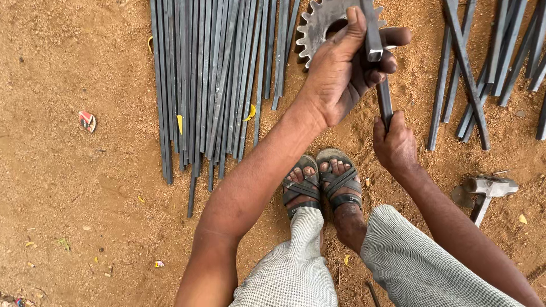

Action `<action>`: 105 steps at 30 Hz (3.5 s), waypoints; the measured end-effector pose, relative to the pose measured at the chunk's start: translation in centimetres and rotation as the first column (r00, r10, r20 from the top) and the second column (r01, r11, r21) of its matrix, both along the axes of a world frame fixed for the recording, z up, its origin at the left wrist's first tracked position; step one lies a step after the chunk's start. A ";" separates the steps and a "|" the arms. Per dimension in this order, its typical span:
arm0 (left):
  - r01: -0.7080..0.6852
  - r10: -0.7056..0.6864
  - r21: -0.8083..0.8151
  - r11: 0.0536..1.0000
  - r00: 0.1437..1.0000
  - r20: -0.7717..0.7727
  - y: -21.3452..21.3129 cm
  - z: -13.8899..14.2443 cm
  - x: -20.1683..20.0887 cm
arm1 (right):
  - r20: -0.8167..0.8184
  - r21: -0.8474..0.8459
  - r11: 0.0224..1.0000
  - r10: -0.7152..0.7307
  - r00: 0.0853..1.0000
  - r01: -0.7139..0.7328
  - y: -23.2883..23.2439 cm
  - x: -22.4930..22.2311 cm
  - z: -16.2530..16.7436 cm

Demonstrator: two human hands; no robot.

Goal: The person uses a hammer to straighten metal rods by striking them against a large metal gear on the ground.

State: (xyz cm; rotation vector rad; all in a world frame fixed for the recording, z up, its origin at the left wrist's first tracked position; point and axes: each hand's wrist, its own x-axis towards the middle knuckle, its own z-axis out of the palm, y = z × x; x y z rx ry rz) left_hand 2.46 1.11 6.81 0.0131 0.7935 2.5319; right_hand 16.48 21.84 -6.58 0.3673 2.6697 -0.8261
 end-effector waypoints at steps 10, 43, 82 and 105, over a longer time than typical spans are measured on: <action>-0.031 0.030 0.004 1.000 0.992 0.124 0.5 -1.6 -0.2 | -0.009 -0.007 1.000 0.007 1.000 -0.008 -0.3 -0.3 0.6; -0.098 0.098 0.000 0.995 0.995 0.001 0.5 -3.1 0.0 | -0.124 -0.057 0.995 0.072 0.990 -0.080 0.2 0.2 -0.2; 0.250 -0.047 -0.663 0.705 0.950 0.308 -3.4 -15.6 9.0 | -0.098 -0.121 0.993 -0.016 0.995 0.004 -0.4 -2.4 1.7; -0.233 0.330 -0.391 0.890 0.922 0.201 2.9 0.0 -2.1 | -0.102 0.002 1.000 0.022 0.995 -0.022 0.5 0.2 -2.2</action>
